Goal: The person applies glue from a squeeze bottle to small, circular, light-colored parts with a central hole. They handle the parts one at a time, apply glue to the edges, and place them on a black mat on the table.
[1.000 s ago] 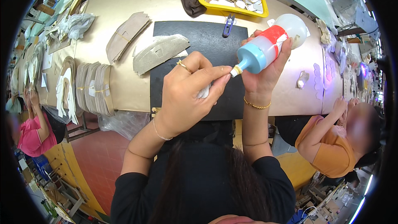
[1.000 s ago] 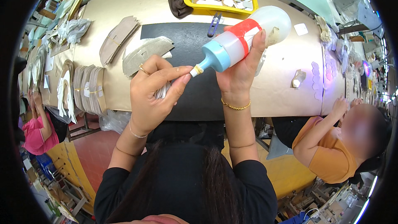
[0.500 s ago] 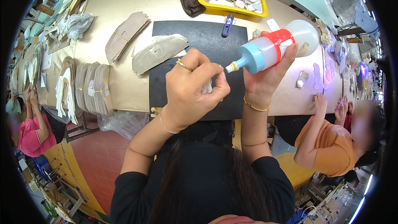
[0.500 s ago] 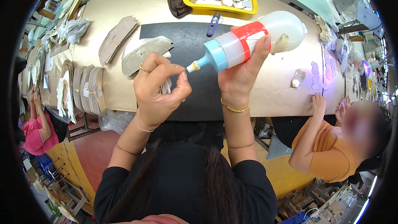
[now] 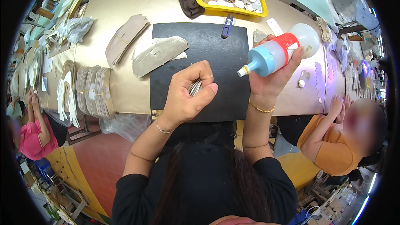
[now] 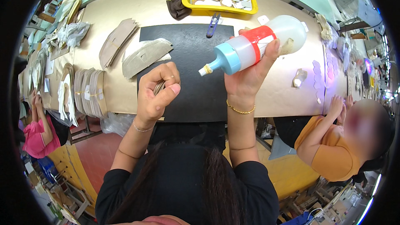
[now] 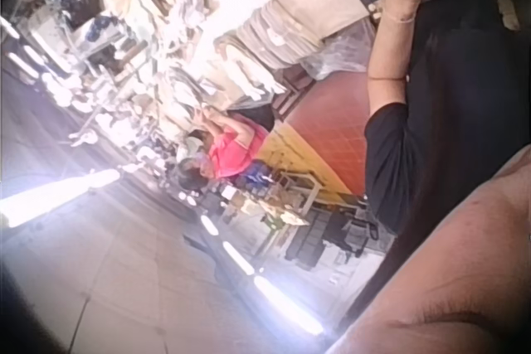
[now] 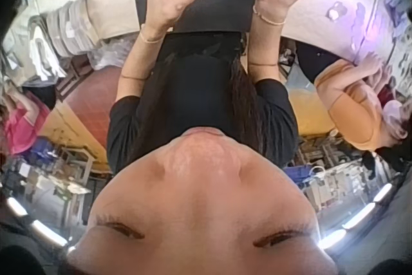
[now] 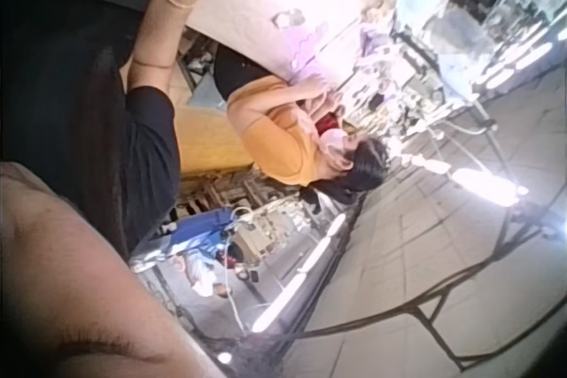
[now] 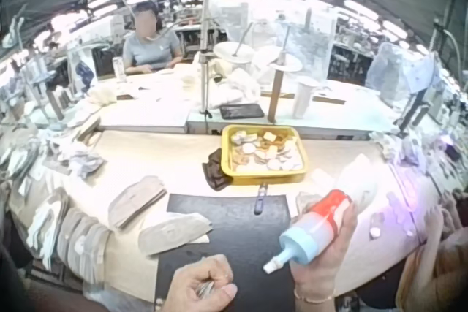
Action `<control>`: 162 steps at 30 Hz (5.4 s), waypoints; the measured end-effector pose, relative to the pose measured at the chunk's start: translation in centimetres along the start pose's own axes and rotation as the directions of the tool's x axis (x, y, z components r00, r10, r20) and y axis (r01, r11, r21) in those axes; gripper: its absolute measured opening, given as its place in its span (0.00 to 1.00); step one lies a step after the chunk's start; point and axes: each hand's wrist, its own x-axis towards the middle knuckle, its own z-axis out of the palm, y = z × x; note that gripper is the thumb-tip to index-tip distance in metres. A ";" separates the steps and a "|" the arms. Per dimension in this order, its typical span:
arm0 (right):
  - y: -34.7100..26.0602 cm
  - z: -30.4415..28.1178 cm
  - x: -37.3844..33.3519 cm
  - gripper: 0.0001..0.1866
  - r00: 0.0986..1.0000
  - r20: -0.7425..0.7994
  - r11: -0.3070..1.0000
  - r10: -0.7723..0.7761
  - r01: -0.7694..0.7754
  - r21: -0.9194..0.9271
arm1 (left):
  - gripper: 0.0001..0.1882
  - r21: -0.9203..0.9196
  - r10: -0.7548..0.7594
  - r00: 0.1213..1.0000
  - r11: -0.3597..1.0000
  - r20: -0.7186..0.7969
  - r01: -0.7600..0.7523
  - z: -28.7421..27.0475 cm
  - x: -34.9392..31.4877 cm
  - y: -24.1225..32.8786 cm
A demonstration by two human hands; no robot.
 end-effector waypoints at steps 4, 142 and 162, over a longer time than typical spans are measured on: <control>0.0 -0.2 -0.2 0.27 0.999 0.014 0.999 0.033 -0.033 0.012 | 0.15 0.079 0.019 0.999 0.997 0.028 -0.021 -0.2 -0.2 -0.7; 0.5 0.1 -1.9 0.40 0.804 0.512 0.654 -0.303 0.566 -0.502 | 0.10 0.021 -0.458 0.878 0.885 -0.137 0.465 -1.0 1.3 -0.9; 0.7 -0.8 -1.7 0.42 0.797 0.514 0.678 -0.318 0.570 -0.464 | 0.10 -0.002 -0.519 0.848 0.853 -0.105 0.522 -0.9 1.2 -0.6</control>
